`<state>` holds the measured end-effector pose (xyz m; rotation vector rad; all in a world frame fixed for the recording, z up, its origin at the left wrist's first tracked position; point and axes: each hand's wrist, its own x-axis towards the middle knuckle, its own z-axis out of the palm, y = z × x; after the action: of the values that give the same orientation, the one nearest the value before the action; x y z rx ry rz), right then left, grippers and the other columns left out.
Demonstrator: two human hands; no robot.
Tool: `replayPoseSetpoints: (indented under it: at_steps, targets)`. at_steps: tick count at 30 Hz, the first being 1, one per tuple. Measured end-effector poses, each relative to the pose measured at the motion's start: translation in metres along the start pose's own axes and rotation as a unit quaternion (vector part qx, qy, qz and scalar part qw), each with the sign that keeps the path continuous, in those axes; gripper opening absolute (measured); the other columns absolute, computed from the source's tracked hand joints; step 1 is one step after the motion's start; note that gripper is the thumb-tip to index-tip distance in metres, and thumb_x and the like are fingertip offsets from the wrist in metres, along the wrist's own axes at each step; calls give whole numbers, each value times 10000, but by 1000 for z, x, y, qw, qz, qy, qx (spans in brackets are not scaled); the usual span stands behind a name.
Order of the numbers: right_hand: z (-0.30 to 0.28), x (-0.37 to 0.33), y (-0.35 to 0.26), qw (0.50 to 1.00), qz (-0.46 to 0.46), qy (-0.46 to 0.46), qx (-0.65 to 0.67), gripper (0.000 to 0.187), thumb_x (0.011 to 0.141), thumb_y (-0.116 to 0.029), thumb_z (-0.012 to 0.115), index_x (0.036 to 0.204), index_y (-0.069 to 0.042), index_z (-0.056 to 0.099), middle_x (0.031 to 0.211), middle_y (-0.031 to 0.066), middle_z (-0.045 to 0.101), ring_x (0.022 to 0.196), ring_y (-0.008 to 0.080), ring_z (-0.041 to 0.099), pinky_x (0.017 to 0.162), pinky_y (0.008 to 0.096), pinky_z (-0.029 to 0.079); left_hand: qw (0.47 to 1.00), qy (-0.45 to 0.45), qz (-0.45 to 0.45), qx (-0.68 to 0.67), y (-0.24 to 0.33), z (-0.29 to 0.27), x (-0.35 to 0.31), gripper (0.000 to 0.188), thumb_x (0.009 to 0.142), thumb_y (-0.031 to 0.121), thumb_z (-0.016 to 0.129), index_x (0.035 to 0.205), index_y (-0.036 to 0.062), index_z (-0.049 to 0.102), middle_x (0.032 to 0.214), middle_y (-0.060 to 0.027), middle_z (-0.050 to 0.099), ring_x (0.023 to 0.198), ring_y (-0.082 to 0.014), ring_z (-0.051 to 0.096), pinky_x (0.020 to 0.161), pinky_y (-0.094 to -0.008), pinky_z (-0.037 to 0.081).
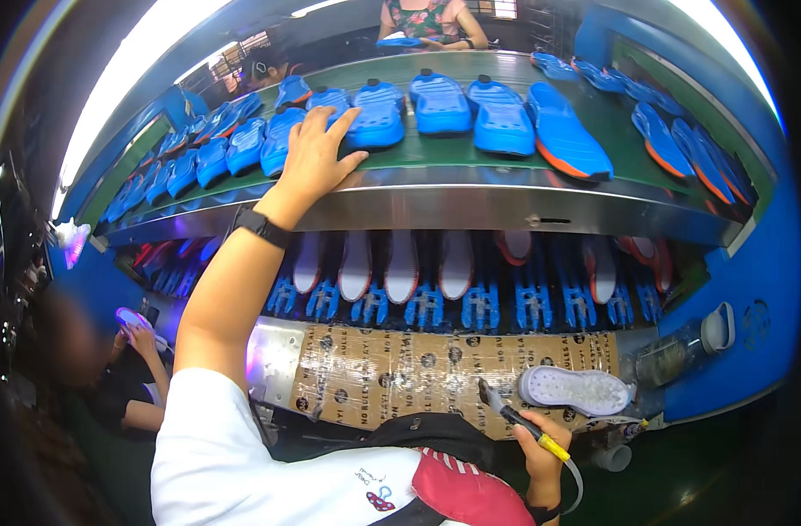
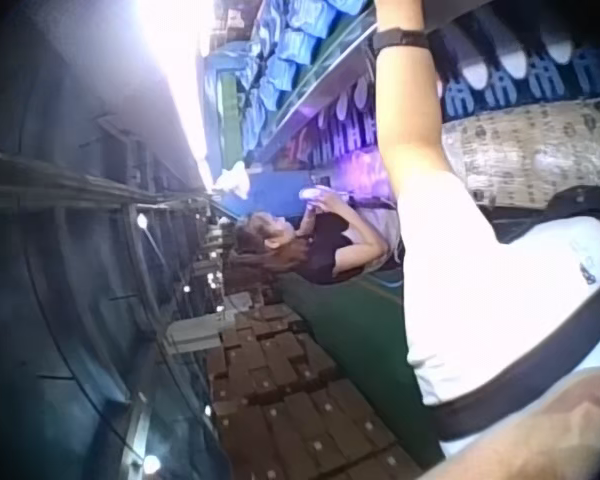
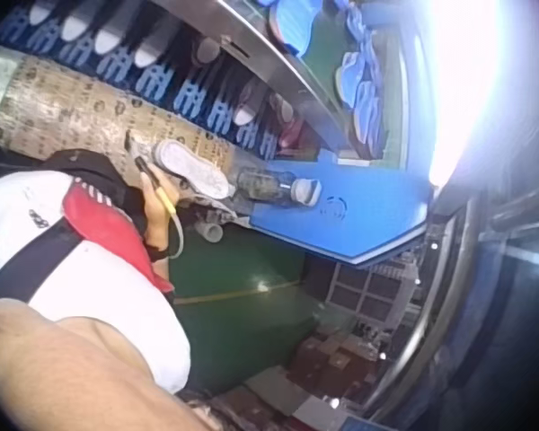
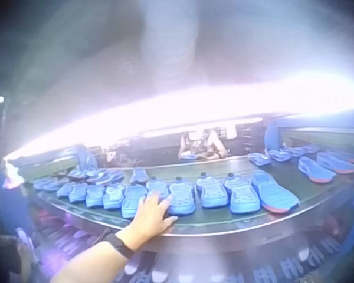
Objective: Applying adhesive to shoe soles using a brush and a glue dispensing tool.
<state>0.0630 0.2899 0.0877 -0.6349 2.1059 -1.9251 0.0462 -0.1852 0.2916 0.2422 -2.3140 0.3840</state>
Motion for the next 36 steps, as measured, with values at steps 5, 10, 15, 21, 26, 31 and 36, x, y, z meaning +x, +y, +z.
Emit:
replayPoseSetpoints:
  at_steps: [5, 10, 15, 21, 26, 31, 36]
  targets:
    - [34, 6, -11, 999, 31, -12, 2, 239, 706, -24, 716, 934, 37, 679, 801, 85, 672, 705, 112, 605, 661, 231, 469, 989, 64, -86, 105, -56, -33, -45, 666, 701, 426, 743, 1270, 150, 534, 1322, -216, 437, 1284, -396, 349, 976, -575, 308]
    - [55, 20, -15, 999, 38, -36, 14, 238, 709, -16, 711, 938, 41, 678, 802, 92, 675, 717, 117, 616, 665, 233, 475, 980, -65, -190, 2, -139, -46, -92, 644, 749, 462, 705, 1284, 145, 541, 1320, -223, 465, 1266, -352, 409, 997, -501, 328]
    - [83, 29, -34, 997, -7, -73, -11, 244, 707, -22, 716, 941, 39, 681, 805, 95, 677, 707, 115, 613, 655, 227, 471, 996, -44, -80, -16, -164, -37, -88, 538, 784, 235, 665, 1298, 195, 514, 1249, -220, 507, 1124, -363, 525, 878, -444, 456]
    - [91, 31, -35, 996, -4, -90, -16, 238, 720, -28, 713, 943, 47, 679, 793, 97, 674, 680, 100, 599, 632, 222, 465, 976, -178, -83, 89, -163, -34, -57, 549, 804, 181, 641, 1322, 232, 468, 1061, -166, 588, 888, -372, 613, 736, -451, 505]
    - [84, 29, -28, 998, -7, -63, -20, 242, 718, -28, 721, 941, 52, 676, 798, 103, 676, 693, 108, 604, 637, 225, 468, 970, -188, -58, 146, -185, -43, -66, 543, 797, 232, 653, 1310, 264, 480, 951, -166, 605, 768, -374, 631, 661, -458, 515]
    - [83, 28, -24, 998, 0, -52, -24, 236, 717, -28, 724, 935, 49, 676, 801, 107, 677, 702, 120, 609, 651, 235, 473, 969, -184, -56, 158, -238, -70, -104, 570, 747, 160, 686, 1281, 277, 526, 870, -152, 591, 705, -361, 617, 614, -452, 498]
    - [90, 30, -29, 997, 8, -62, -42, 234, 718, -35, 725, 932, 44, 676, 798, 105, 676, 705, 122, 611, 654, 237, 472, 966, -175, -81, 171, -273, -87, -131, 597, 723, 135, 686, 1277, 289, 526, 882, -154, 583, 732, -361, 626, 642, -449, 515]
